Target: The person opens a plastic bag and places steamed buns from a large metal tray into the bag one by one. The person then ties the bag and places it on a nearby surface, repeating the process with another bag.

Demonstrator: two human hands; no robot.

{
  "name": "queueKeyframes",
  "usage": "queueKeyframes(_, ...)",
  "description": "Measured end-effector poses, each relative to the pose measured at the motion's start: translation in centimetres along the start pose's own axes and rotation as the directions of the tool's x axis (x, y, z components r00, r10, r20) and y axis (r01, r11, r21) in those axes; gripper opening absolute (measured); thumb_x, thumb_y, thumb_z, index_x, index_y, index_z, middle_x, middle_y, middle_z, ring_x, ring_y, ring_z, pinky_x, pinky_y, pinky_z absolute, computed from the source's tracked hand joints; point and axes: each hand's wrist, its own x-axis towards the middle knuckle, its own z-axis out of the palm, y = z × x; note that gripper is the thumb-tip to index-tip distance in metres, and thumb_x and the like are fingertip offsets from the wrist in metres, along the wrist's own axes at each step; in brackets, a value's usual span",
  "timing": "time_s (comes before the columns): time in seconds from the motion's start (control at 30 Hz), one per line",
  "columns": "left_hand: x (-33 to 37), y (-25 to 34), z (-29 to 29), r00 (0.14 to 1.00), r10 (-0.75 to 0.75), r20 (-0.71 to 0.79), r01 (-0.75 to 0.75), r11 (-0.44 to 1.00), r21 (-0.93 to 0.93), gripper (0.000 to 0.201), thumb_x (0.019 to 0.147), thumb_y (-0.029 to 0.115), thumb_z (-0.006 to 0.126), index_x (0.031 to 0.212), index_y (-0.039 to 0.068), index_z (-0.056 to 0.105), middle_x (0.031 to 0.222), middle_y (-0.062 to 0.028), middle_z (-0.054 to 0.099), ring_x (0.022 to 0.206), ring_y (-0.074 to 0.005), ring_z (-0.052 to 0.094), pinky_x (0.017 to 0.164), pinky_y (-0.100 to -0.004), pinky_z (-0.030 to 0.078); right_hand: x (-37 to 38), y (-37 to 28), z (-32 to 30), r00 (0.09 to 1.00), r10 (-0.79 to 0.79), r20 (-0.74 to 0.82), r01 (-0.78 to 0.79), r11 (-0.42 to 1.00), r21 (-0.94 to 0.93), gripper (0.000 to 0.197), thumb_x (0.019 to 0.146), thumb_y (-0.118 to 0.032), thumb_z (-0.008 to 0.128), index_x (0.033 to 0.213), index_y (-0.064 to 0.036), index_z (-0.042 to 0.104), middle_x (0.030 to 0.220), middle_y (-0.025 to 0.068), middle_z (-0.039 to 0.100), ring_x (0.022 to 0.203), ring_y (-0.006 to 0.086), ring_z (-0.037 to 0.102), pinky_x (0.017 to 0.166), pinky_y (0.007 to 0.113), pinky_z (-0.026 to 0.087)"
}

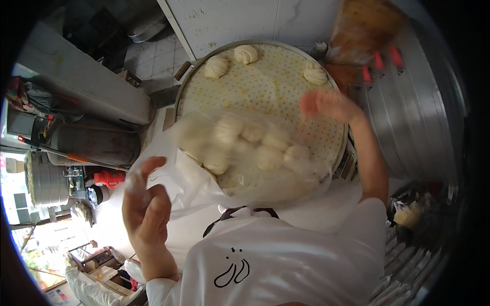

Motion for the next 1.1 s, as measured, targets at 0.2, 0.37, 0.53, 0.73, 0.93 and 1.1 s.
queueKeyframes(0.2,0.7,-0.4,1.3,0.982,0.059,-0.178,-0.037,0.992,0.123,0.073,0.079,0.036,0.075,0.120,-0.017,0.047,0.123,-0.0249,0.052,0.045,-0.0012,0.038,0.038,-0.0141,0.020,10.3,11.9,-12.4,0.459,-0.291,-0.839,-0.802,0.271,-0.533,0.064,0.078,-0.036,0.073,0.135,-0.0204,0.047,0.139,0.0113,0.042,0.126,0.0322,0.043,0.096,0.046,0.043)
queueKeyframes(0.37,1.3,-1.0,0.4,0.988,0.118,-0.098,-0.117,0.993,0.007,0.056,0.087,0.017,0.061,0.122,-0.022,0.042,0.124,-0.0305,0.045,0.045,-0.0009,0.035,0.031,-0.0122,0.022,14.3,11.7,-13.8,0.407,-0.274,-0.871,-0.799,0.355,-0.485,0.064,0.072,-0.032,0.076,0.128,-0.0201,0.048,0.131,0.0097,0.044,0.119,0.0341,0.045,0.093,0.049,0.043)
queueKeyframes(0.53,2.1,-1.1,0.5,0.965,-0.049,-0.258,0.063,0.997,0.045,0.073,0.078,0.035,0.078,0.124,-0.014,0.048,0.122,-0.0268,0.049,0.043,-0.0020,0.041,0.038,-0.0136,0.022,23.2,7.9,-11.5,0.569,-0.532,-0.628,-0.452,0.435,-0.778,0.068,0.073,-0.031,0.076,0.133,-0.0228,0.047,0.140,0.0125,0.037,0.127,0.0367,0.038,0.099,0.050,0.042)
queueKeyframes(0.73,2.8,-1.5,1.0,0.952,-0.048,-0.303,0.071,0.995,0.065,0.074,0.078,0.035,0.078,0.125,-0.013,0.048,0.123,-0.0269,0.049,0.044,-0.0020,0.041,0.038,-0.0138,0.023,33.1,6.1,-5.6,0.612,-0.014,-0.791,-0.761,0.262,-0.594,0.089,0.068,-0.059,0.076,0.144,-0.0322,0.037,0.156,0.0072,0.018,0.142,0.0367,0.018,0.100,0.073,0.032)
queueKeyframes(0.93,3.0,-1.4,1.2,0.948,-0.039,-0.315,0.074,0.992,0.100,0.074,0.078,0.038,0.077,0.124,-0.013,0.049,0.123,-0.0260,0.051,0.045,-0.0022,0.040,0.039,-0.0145,0.023,33.2,8.4,-7.6,0.630,-0.095,-0.771,-0.732,0.260,-0.630,0.063,0.078,-0.054,0.069,0.132,-0.0272,0.051,0.146,0.0029,0.037,0.134,0.0291,0.035,0.099,0.059,0.041)
queueKeyframes(1.1,2.8,-1.2,1.0,0.957,-0.056,-0.283,0.094,0.988,0.122,0.072,0.079,0.039,0.076,0.122,-0.012,0.049,0.122,-0.0242,0.053,0.048,-0.0022,0.040,0.043,-0.0143,0.026,26.7,10.1,-10.1,0.755,-0.259,-0.602,-0.359,0.605,-0.711,0.026,0.089,-0.037,0.062,0.085,-0.0107,0.063,0.108,0.0017,0.060,0.094,0.0215,0.059,0.080,0.038,0.048)
